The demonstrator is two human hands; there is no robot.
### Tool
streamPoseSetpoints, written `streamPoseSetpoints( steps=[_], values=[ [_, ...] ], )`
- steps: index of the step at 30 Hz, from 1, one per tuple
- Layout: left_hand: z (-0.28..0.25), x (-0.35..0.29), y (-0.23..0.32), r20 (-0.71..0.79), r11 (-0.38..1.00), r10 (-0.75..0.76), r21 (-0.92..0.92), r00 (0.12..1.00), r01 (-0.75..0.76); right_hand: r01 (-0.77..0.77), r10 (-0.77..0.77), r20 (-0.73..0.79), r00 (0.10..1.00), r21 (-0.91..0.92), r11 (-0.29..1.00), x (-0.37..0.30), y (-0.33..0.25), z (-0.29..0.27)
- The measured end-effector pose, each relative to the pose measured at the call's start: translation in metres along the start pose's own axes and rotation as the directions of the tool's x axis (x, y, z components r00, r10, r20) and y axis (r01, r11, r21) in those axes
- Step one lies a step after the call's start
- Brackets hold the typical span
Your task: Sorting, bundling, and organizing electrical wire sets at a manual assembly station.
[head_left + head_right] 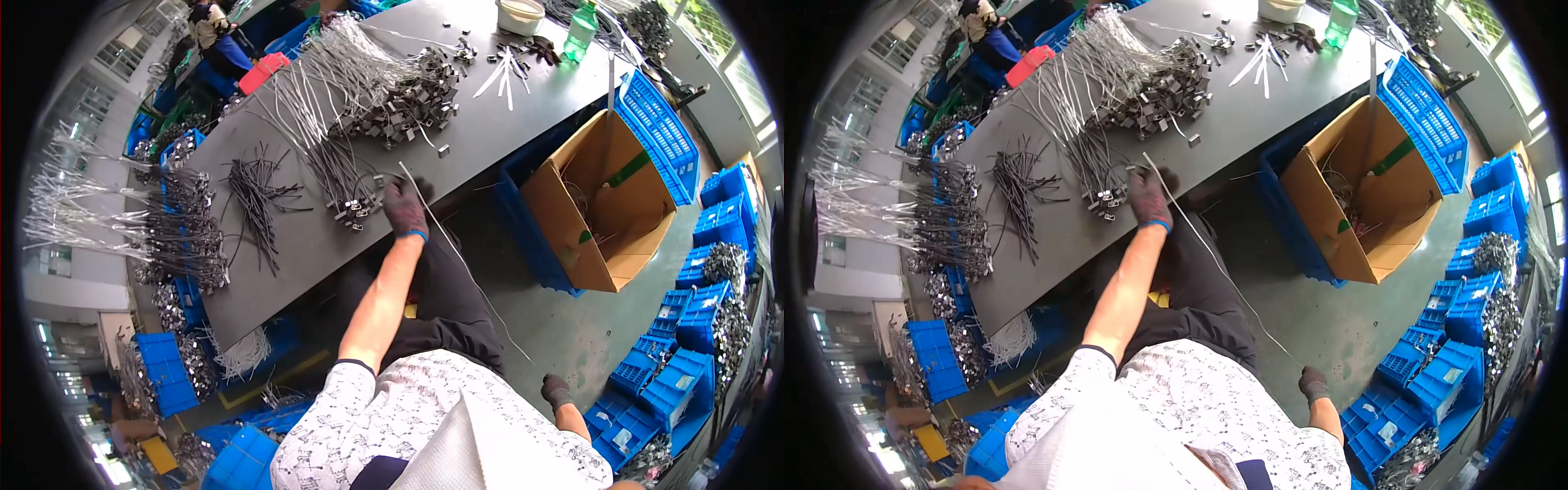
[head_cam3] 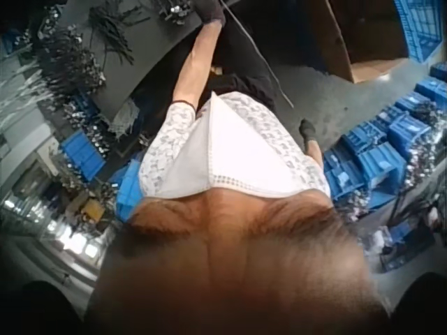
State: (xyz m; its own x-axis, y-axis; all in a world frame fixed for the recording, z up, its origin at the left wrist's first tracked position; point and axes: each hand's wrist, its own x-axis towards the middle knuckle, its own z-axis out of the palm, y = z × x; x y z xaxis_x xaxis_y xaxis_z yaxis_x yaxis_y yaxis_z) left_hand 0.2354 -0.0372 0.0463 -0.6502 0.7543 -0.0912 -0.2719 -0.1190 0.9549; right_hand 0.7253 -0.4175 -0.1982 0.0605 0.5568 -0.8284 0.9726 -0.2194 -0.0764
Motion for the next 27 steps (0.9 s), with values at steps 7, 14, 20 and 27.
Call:
streamPoseSetpoints(
  steps=[7, 14, 20, 27],
  values=[
    [-0.001, 0.029, 0.041, 0.043, 0.902, 0.393, 0.179, 0.919, -0.394, -0.039, 0.039, -0.083, 0.996, -0.006, 0.999, 0.023, 0.010, -0.027],
    [-0.030, 0.038, 0.074, 0.372, 0.957, 0.042, 0.253, 0.927, -0.145, -0.059, 0.065, -0.050, 0.997, 0.110, 0.992, 0.003, -0.025, -0.069],
    [-0.089, 0.058, -0.022, 0.460, 0.929, -0.369, 0.200, 0.808, 0.311, 0.111, -0.057, -0.247, 0.967, 0.213, 0.971, 0.033, -0.056, -0.076],
    [-0.082, -0.054, -0.074, 0.415, 0.905, -0.412, 0.290, 0.811, 0.312, 0.743, -0.370, -0.665, 0.649, 0.451, 0.494, 0.000, -0.319, -0.236]
  ],
)
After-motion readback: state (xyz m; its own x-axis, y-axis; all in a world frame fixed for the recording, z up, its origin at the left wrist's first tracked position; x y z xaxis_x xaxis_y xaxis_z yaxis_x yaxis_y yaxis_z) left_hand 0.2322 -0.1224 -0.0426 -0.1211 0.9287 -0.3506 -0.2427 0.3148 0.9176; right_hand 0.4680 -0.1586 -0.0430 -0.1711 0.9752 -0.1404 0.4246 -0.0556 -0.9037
